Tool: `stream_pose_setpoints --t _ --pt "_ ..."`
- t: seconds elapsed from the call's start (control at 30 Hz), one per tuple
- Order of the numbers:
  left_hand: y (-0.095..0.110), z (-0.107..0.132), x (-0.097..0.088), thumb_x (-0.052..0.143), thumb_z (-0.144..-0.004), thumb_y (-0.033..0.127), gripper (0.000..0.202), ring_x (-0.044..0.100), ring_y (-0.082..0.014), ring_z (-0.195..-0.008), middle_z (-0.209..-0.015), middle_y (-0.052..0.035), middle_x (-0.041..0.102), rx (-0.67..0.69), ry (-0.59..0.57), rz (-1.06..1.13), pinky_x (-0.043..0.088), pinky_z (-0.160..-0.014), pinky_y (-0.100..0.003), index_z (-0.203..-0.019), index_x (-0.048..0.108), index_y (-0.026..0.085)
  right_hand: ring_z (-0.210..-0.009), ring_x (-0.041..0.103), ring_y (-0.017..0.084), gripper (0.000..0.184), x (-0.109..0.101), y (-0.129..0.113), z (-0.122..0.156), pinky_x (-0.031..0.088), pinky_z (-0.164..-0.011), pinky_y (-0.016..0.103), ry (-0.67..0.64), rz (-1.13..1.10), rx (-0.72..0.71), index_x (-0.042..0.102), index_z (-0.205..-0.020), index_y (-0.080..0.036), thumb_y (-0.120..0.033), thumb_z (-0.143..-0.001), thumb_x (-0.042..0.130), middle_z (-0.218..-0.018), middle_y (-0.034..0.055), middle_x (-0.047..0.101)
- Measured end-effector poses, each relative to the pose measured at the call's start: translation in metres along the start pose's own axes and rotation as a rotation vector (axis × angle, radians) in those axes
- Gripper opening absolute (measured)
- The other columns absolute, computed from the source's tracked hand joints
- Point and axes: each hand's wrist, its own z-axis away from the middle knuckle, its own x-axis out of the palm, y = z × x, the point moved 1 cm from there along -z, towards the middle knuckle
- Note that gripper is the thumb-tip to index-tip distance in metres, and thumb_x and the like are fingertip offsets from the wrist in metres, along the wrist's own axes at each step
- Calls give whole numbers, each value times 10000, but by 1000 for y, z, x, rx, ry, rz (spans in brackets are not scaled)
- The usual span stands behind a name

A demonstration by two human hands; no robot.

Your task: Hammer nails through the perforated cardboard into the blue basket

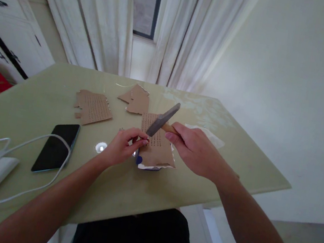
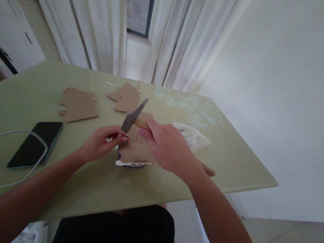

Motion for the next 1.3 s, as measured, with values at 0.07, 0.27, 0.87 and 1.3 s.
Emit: stream_pose_setpoints --t 0.07,0.27,0.87,1.3 --pt "-1 0 0 679 -970 367 204 554 -123 -636 -760 -3 715 3 -1 12 420 -573 -232 -901 764 194 -648 529 209 318 6 -3 1 224 -657 349 -35 84 17 615 -902 -231 -437 -1124 518 -691 29 596" --pt "-2 -1 2 665 -966 340 196 529 -117 -621 -781 -6 731 23 -25 34 445 -606 -237 -906 771 186 -712 600 236 315 2 -12 2 234 -660 358 -84 210 56 631 -947 -225 -435 -1135 490 -788 73 689" --pt "-5 -3 3 649 -959 315 187 572 -134 -651 -756 -4 728 42 -39 6 449 -622 -246 -873 758 189 -751 604 233 290 20 -6 4 238 -669 350 -58 150 49 581 -892 -232 -382 -1129 510 -790 62 671" --pt "-2 -3 5 648 -968 331 172 556 -145 -687 -772 -5 667 32 -22 13 424 -574 -232 -916 743 198 -773 600 229 283 27 7 9 265 -692 341 3 90 102 574 -894 -225 -376 -1126 512 -812 59 671"
